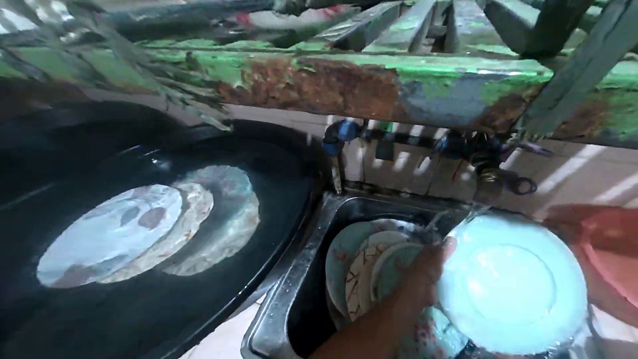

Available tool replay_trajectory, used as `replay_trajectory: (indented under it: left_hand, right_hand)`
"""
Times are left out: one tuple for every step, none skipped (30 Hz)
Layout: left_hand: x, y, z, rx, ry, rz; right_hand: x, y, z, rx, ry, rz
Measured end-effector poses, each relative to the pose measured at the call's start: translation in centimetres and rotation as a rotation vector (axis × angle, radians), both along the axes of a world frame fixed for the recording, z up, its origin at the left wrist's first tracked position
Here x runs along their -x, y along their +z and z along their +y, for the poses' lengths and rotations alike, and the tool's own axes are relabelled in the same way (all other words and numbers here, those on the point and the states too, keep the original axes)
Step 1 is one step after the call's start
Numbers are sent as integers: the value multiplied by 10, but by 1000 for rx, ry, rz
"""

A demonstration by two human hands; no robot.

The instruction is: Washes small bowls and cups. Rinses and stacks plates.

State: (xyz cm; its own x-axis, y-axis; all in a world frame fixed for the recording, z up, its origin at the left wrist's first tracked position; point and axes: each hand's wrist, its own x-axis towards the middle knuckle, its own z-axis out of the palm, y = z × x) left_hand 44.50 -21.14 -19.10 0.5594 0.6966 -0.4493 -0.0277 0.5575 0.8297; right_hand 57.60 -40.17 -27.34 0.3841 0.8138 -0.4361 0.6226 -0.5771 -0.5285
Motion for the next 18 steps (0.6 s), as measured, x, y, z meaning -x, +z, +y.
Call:
replay_trajectory:
  left_hand:
    - [-6,0,1,-49,-10,30]
    - [-7,1,4,-115,16,83]
    - [-3,2,8,-213,62,145]
    - [9,7,11,-333,91,207]
    - [22,17,14,-429,141,263]
    - [37,27,16,-521,207,318]
    - [52,37,16,-626,301,363]
    - [68,47,15,-753,417,386]
    - [87,55,13,-904,525,387]
    - [108,62,14,-1114,623,367]
    - [129,68,15,-1338,696,347]
    - [150,78,15,-1523,736,364]
    - [168,89,14,-1677,755,423]
    - [184,100,15,-1803,740,519]
    - [196,107,18,-1884,735,636]
    - [206,109,21,-1916,733,758]
    - [215,108,26,-1903,705,881]
    - [222,106,31,-1847,653,987]
  right_hand:
    - [-4,-4,25,117,-58,19]
    - [-9,-7,49,194,-86,8]
    - [-17,-16,68,176,-90,-19]
    - [-24,-22,82,111,-76,-54]
    - [-30,-26,89,33,-88,-34]
    - [-33,-27,94,-25,-117,12]
    - [-34,-27,96,-76,-143,47]
    - [-35,-27,98,-94,-172,81]
    - [-35,-27,100,-94,-209,117]
    - [-34,-29,101,-95,-248,152]
    - [-33,-28,101,-94,-278,185]
    - [-32,-28,100,-107,-295,207]
    - [-32,-30,98,-140,-303,217]
    - [-32,-32,95,-169,-300,219]
    - [-33,-33,92,-196,-293,211]
    - [-33,-34,89,-222,-286,195]
    - [-33,-35,86,-255,-279,177]
    - [-33,-34,83,-285,-279,158]
